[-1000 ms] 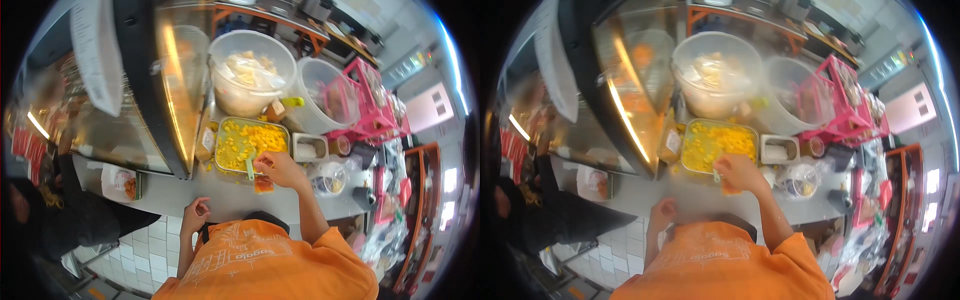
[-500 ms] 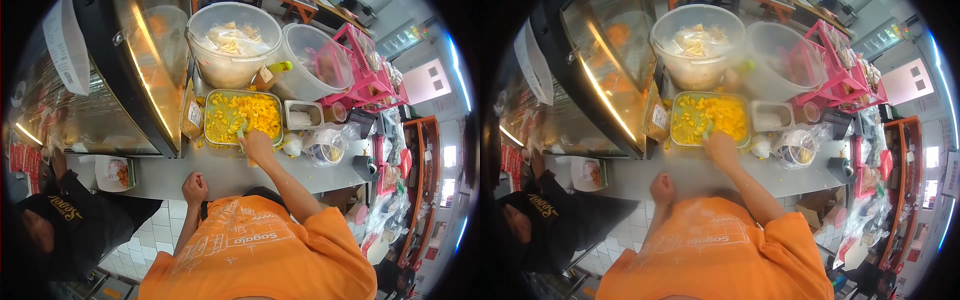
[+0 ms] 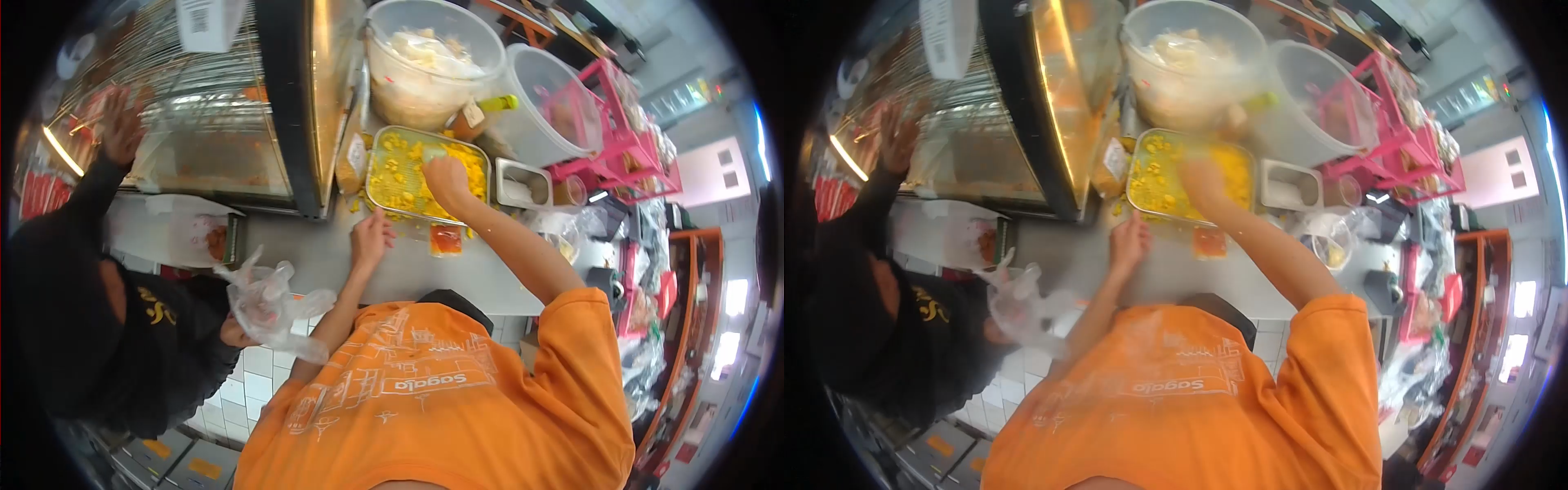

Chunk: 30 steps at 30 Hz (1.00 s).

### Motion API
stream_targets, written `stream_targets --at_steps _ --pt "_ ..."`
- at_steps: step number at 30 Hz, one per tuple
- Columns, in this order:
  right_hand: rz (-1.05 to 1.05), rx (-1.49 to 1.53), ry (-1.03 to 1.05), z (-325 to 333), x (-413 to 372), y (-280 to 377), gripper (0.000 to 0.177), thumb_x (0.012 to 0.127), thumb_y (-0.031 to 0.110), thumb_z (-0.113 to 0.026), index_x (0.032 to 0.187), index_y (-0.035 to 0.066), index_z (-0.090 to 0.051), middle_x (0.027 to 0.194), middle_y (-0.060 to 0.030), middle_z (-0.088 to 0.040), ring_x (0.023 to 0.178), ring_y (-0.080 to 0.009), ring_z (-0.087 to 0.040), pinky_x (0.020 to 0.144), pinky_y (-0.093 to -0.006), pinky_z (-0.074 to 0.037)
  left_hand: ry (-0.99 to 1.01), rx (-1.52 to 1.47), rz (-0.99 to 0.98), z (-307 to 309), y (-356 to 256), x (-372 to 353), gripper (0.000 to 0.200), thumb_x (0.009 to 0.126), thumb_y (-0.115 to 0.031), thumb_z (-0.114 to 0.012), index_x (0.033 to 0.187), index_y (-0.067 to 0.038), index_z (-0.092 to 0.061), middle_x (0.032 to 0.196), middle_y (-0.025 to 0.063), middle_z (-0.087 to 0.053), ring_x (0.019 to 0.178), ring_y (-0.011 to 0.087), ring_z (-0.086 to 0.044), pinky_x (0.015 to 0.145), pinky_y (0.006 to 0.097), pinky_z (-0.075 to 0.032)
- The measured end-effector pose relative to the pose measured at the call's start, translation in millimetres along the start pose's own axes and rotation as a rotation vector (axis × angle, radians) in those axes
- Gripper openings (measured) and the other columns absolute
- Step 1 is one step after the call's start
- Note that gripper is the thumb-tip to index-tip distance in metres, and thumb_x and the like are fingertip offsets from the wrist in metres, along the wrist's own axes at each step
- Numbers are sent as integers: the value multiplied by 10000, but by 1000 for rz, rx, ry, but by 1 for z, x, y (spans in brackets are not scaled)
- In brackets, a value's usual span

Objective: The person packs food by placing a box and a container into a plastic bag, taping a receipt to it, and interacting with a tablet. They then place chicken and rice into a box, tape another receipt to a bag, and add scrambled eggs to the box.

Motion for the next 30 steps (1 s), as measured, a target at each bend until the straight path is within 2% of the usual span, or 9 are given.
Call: stream_targets --at_steps 3,12,15,18,22,24,26,28,30 --pt "-63 105 1 -26 3 17 177 862 100 -578 846 65 -750 761 -151 -703 733 -327 -718 628 -425 -579 -47 -267 25 -19 25 25 398 1044 -287 -452 848 11 -628 644 76 -644 487 119 -576 454 261 -442" --pt "-61 333 93 6 -29 42 175 847 108 -584 824 8 -725 862 -256 -686 785 -409 -697 667 -447 -581 -64 -167 -1 -20 23 28 362 1022 -272 -479 801 -26 -625 610 42 -618 455 77 -487 422 246 -371" --pt "11 387 116 40 -44 67 166 835 122 -599 839 6 -718 863 -251 -681 813 -404 -693 695 -453 -573 -57 -255 35 -20 28 33 357 1020 -280 -488 795 -42 -629 598 28 -602 458 75 -488 420 244 -369" --pt "166 349 162 -8 -21 59 150 820 114 -614 863 11 -715 871 -232 -682 834 -378 -690 739 -449 -560 -33 -283 50 -18 35 32 364 1019 -295 -495 779 -56 -628 591 19 -594 482 83 -509 457 244 -394" --pt "284 211 73 19 -33 54 169 845 160 -637 919 39 -728 847 -214 -683 840 -375 -681 768 -438 -553 276 -147 -20 -25 45 6 406 1006 -307 -524 715 -49 -639 605 19 -615 515 98 -551 522 262 -428" --pt "-130 646 80 31 -55 37 302 869 210 -665 1110 28 -682 979 -233 -675 939 -396 -655 838 -437 -531 486 -22 -5 -18 42 -36 377 990 -338 -562 755 -59 -654 615 21 -613 570 94 -552 537 257 -426" --pt "-114 567 -218 48 -82 40 497 876 218 -695 1303 10 -547 1162 -234 -621 1087 -405 -590 934 -450 -480 590 103 49 6 49 -72 373 992 -335 -563 750 -68 -659 611 9 -608 575 91 -545 542 265 -427" --pt "-50 504 -345 85 -105 49 582 861 143 -709 1360 -15 -455 1263 -212 -558 1175 -377 -535 988 -439 -436 548 -36 81 39 67 -108 478 995 -410 -571 688 -49 -634 543 -10 -552 475 82 -473 475 256 -365" --pt "-265 903 -234 110 -128 54 544 852 100 -706 1335 -15 -484 1244 -195 -569 1163 -330 -549 984 -420 -435 491 -242 304 83 83 -149 505 997 -427 -567 642 -69 -579 513 -34 -464 457 73 -414 440 251 -316"
Point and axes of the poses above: each hand's wrist, its own x-axis towards the middle knuckle, its own z-axis out of the back of the hand, y = z × x, the point moved 7 cm from there along x, towards the middle knuckle
